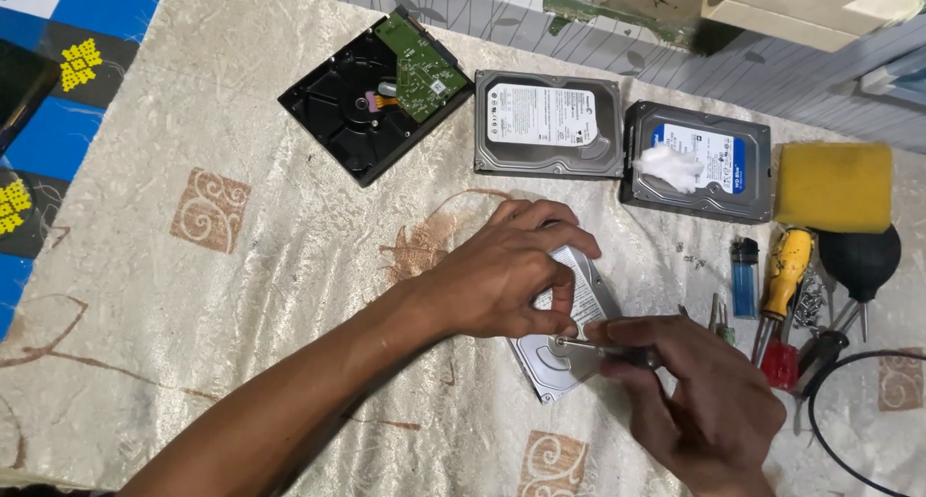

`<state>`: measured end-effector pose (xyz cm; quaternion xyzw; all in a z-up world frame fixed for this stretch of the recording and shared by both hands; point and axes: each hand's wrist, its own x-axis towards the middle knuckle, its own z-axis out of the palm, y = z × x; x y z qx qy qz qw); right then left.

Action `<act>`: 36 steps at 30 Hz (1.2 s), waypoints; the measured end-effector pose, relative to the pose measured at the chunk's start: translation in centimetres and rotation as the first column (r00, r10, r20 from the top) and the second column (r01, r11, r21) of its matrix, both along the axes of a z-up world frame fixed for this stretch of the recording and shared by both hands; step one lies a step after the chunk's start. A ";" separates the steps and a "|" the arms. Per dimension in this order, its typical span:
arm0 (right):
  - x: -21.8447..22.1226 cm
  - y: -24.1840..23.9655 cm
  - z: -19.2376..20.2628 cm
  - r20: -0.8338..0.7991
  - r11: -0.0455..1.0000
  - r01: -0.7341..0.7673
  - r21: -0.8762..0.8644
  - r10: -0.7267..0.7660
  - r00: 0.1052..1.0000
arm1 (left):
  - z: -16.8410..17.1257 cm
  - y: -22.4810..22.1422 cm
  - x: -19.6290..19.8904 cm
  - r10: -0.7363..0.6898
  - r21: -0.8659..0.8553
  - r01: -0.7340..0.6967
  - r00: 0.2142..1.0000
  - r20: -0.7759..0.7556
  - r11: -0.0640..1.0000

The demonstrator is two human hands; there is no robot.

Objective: Disassembling a hard drive by removing the top cover and cleaning the internal platters with a sponge.

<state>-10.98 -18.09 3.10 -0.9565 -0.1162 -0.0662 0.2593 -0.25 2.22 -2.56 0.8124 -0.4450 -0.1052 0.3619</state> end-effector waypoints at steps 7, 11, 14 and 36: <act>1.7 -0.6 -1.3 -0.007 0.892 -0.288 0.349 0.310 0.951 | 0.3 0.1 -0.1 0.007 -0.005 -0.007 1.000 -0.001 1.000; 1.9 -0.9 -0.9 0.095 0.917 -0.294 0.271 0.278 0.956 | 0.3 0.0 -0.1 0.006 -0.006 -0.006 1.000 0.012 1.000; 1.6 -0.7 -0.2 0.290 0.928 -0.341 0.152 0.288 0.913 | 0.9 -0.1 -0.4 0.008 0.009 -0.008 1.000 0.011 1.000; 0.1 1.5 3.3 0.379 0.976 -0.219 -0.003 0.204 0.903 | -0.2 -0.1 -0.5 0.024 -0.066 -0.020 0.998 0.051 0.998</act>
